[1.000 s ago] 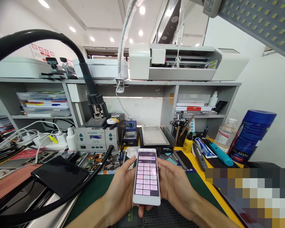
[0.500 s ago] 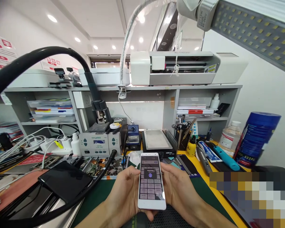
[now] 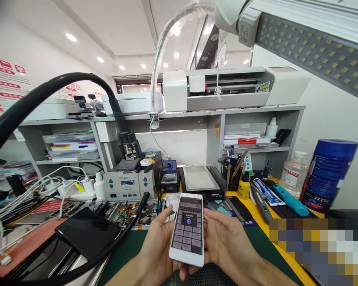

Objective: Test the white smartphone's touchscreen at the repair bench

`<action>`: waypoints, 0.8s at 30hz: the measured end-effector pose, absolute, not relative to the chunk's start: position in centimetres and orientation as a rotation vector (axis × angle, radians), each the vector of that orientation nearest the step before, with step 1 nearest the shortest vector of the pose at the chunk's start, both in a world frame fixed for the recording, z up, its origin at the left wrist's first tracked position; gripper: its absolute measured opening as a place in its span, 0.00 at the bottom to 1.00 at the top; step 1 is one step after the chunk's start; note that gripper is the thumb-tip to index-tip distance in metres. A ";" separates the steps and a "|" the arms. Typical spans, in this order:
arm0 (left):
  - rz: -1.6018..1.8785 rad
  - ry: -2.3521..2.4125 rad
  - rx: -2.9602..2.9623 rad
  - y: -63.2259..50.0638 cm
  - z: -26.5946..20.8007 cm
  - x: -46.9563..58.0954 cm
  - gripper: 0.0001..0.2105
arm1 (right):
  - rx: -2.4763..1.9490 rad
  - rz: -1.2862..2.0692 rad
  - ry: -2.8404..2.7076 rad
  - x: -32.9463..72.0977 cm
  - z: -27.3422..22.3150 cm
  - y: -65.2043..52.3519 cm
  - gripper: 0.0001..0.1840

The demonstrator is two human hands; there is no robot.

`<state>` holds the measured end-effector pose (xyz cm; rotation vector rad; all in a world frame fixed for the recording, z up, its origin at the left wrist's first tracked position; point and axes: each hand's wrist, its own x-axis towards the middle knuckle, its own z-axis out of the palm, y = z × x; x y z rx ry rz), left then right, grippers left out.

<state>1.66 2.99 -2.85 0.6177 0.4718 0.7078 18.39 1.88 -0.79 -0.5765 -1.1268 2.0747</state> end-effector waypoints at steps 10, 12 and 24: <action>0.835 0.636 0.386 2.4 -2.5 1.9 0.29 | -0.356 2.182 -0.951 18.9 -0.4 2.5 0.26; 0.854 0.673 0.383 2.2 -2.6 2.1 0.25 | -0.344 2.183 -0.927 19.1 -0.4 2.7 0.25; 0.655 0.906 0.920 1.2 -4.6 4.7 0.11 | -0.370 2.180 -0.815 19.9 -0.4 3.3 0.24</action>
